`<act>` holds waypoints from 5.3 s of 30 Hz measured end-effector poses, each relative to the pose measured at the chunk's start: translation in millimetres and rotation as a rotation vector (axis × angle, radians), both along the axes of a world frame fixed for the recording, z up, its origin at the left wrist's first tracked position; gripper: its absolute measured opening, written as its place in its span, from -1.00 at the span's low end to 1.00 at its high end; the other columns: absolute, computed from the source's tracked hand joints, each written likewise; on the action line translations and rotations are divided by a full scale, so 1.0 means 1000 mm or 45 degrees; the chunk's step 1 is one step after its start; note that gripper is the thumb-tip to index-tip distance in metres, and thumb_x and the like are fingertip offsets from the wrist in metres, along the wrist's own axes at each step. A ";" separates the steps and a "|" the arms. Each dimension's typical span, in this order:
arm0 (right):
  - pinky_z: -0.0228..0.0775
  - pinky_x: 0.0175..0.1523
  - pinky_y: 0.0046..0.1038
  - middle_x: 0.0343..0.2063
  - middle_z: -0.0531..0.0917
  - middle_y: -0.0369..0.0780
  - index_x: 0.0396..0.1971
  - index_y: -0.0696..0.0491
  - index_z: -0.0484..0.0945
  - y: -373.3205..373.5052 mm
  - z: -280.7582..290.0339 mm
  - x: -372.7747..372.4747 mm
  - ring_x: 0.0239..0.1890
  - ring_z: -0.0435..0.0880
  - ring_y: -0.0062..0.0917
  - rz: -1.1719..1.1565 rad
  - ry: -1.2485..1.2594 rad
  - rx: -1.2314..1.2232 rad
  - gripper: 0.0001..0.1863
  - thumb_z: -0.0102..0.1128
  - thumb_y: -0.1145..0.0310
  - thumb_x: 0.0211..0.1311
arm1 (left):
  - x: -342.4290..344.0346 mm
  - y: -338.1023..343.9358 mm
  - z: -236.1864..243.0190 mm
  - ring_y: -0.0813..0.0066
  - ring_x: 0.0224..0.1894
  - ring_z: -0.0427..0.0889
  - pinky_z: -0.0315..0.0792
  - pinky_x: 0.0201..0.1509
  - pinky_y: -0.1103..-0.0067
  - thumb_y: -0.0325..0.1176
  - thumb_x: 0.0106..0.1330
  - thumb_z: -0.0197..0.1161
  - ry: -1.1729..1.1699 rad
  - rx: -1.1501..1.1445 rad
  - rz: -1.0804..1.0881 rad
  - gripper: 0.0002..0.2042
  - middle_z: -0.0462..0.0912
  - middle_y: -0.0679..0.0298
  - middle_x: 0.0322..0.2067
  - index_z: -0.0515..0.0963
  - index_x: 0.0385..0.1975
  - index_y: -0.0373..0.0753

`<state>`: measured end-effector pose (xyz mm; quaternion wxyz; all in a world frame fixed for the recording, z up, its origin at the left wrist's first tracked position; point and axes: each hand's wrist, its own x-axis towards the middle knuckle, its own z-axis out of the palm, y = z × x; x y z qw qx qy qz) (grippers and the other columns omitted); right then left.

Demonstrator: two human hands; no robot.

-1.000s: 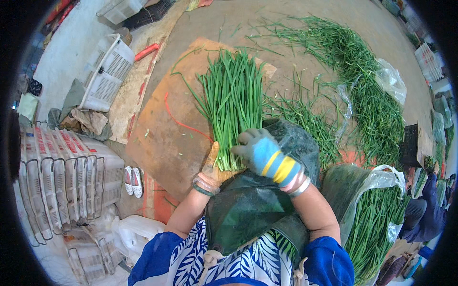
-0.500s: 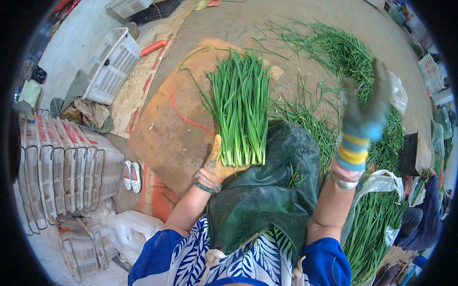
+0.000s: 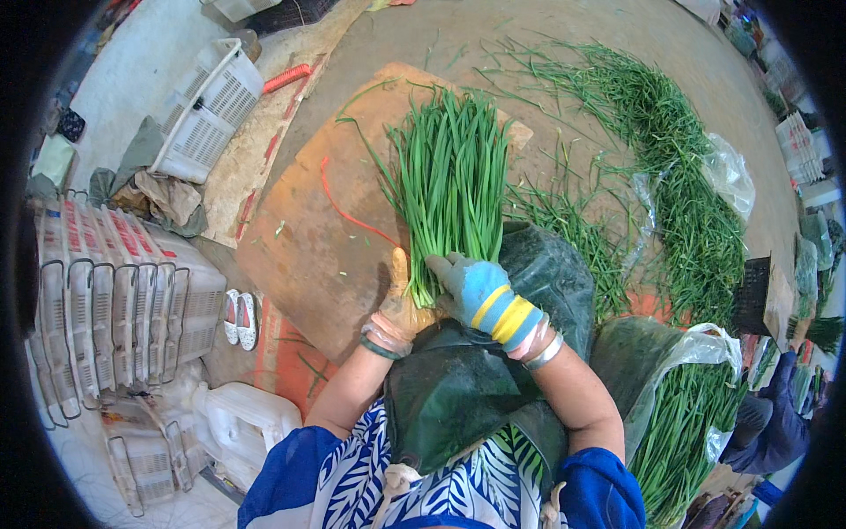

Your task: The person bundles green onions by hand, trimming roots with a knife and securing bunches with red ties.

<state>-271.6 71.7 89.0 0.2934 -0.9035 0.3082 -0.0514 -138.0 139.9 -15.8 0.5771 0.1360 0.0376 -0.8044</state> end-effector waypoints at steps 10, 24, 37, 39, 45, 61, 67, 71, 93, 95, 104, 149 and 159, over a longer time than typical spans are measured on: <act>0.40 -0.41 -0.25 -0.46 0.55 -0.07 -0.07 0.05 0.39 -0.007 -0.023 0.011 -0.45 0.56 -0.16 0.031 0.035 -0.143 -0.49 0.24 0.32 -0.14 | -0.001 0.001 0.000 0.11 0.18 0.27 0.19 0.16 0.05 0.34 0.10 -0.10 -0.145 0.090 -0.038 -0.24 0.26 0.15 0.17 0.16 0.21 -0.06; 0.26 -0.49 -0.68 -0.66 0.48 -0.34 -0.39 0.15 0.48 -0.017 0.041 -0.036 -0.61 0.39 -0.80 -0.419 -0.570 0.759 -0.89 0.05 0.54 0.03 | -0.004 -0.003 0.010 0.14 0.09 0.38 0.33 0.08 0.09 0.33 0.06 0.00 -0.186 -0.009 -0.079 -0.22 0.36 0.15 0.09 0.18 0.20 -0.09; 0.42 -0.30 -0.43 -0.45 0.59 -0.08 -0.28 0.10 0.50 -0.004 -0.049 -0.011 -0.38 0.60 -0.27 -0.381 -0.355 0.376 -0.79 0.06 0.33 0.13 | -0.008 0.008 -0.018 0.16 0.09 0.38 0.22 0.21 0.20 -0.26 0.18 0.16 -0.422 -0.007 -0.173 -0.54 0.41 0.04 0.00 0.30 0.06 -0.30; 0.41 -0.33 -0.41 -0.49 0.59 -0.08 -0.28 0.10 0.50 -0.011 -0.036 -0.010 -0.41 0.60 -0.25 -0.350 -0.308 0.389 -0.76 0.08 0.27 0.13 | -0.006 0.010 -0.026 0.18 0.08 0.38 0.24 0.20 0.23 -0.19 0.12 0.23 -0.437 -0.023 -0.199 -0.46 0.42 0.05 -0.02 0.27 0.07 -0.31; 0.39 -0.42 -0.27 -0.60 0.57 -0.08 -0.45 0.07 0.51 -0.027 -0.017 0.005 -0.49 0.58 -0.19 -0.317 0.046 -0.026 -0.57 0.22 -0.04 -0.05 | -0.013 0.002 -0.004 0.20 0.04 0.44 0.39 0.12 0.32 -0.67 0.04 0.14 -0.050 -0.030 -0.064 -0.49 0.43 0.09 -0.02 0.28 0.07 -0.28; -0.03 -0.81 -0.61 -0.84 0.31 -0.36 -0.41 0.14 0.45 -0.064 -0.005 -0.068 -0.88 0.18 -0.68 -0.918 -1.247 1.432 -0.85 0.04 0.35 0.12 | -0.007 0.000 0.016 0.24 0.10 0.41 0.25 0.20 0.30 -0.37 0.11 0.20 -0.341 -0.004 -0.178 -0.46 0.41 0.14 0.05 0.26 0.14 -0.22; 0.38 -0.41 -0.62 -0.47 0.57 -0.30 -0.37 0.16 0.52 -0.045 -0.063 -0.046 -0.45 0.52 -0.70 -0.456 -0.834 1.130 -0.86 0.16 0.44 0.07 | -0.015 -0.009 0.023 0.11 0.13 0.34 0.15 0.22 0.08 -0.19 0.18 0.18 -0.067 0.163 -0.117 -0.45 0.37 0.13 0.08 0.22 0.16 -0.18; 0.29 -0.45 -0.65 -0.61 0.53 -0.38 -0.48 0.14 0.52 -0.026 -0.017 -0.028 -0.53 0.45 -0.76 -0.379 -0.651 1.251 -0.90 0.19 0.43 0.08 | -0.014 -0.006 0.013 0.10 0.11 0.35 0.20 0.21 0.13 -0.18 0.29 0.01 -0.309 0.279 -0.130 -0.55 0.36 0.08 0.07 0.24 0.14 -0.19; 0.37 -0.23 -0.16 -0.38 0.56 0.09 -0.07 0.19 0.35 -0.027 -0.073 -0.009 -0.31 0.54 -0.04 -0.724 -0.022 -0.163 -0.47 0.07 0.07 0.10 | -0.007 -0.004 -0.023 0.16 -0.01 0.47 0.29 0.14 0.23 -0.32 0.09 0.27 -0.204 0.309 -0.205 -0.49 0.47 0.13 -0.02 0.32 0.08 -0.18; 0.37 -0.18 -0.17 -0.32 0.55 0.10 -0.03 0.19 0.33 -0.024 -0.077 -0.001 -0.24 0.52 -0.03 -0.820 -0.213 -0.081 -0.49 0.06 0.13 0.12 | -0.013 -0.010 -0.014 0.15 0.07 0.40 0.23 0.17 0.14 -0.32 0.06 0.28 -0.135 0.204 -0.184 -0.46 0.45 0.16 0.01 0.31 0.09 -0.15; 0.36 -0.12 -0.13 -0.27 0.54 0.10 -0.01 0.17 0.32 -0.025 -0.084 0.005 -0.21 0.51 -0.01 -0.873 -0.070 -0.050 -0.53 -0.02 0.17 0.17 | -0.015 -0.016 -0.017 0.10 -0.08 0.50 0.31 0.07 0.04 -0.45 0.07 0.19 -0.239 0.360 -0.181 -0.76 0.55 0.08 -0.17 0.47 -0.23 -0.24; 0.20 -0.65 -0.63 -0.76 0.50 -0.33 -0.63 0.08 0.46 -0.059 -0.030 -0.012 -0.73 0.43 -0.71 -0.503 -0.259 1.179 -0.73 0.30 0.24 0.01 | -0.026 -0.010 0.000 0.39 -0.37 0.61 0.49 -0.30 0.56 -0.52 0.03 0.20 -0.777 0.120 -0.362 -0.68 0.60 0.10 -0.32 0.46 -0.16 -0.32; 0.26 -0.56 -0.64 -0.63 0.55 -0.33 -0.37 0.11 0.50 -0.017 -0.045 -0.084 -0.66 0.47 -0.66 -0.932 -1.574 1.003 -0.68 0.05 0.12 0.22 | -0.022 -0.011 0.017 0.36 -0.42 0.60 0.48 -0.41 0.55 -0.48 -0.06 0.25 -0.686 0.146 -0.354 -0.59 0.58 0.06 -0.33 0.43 -0.12 -0.35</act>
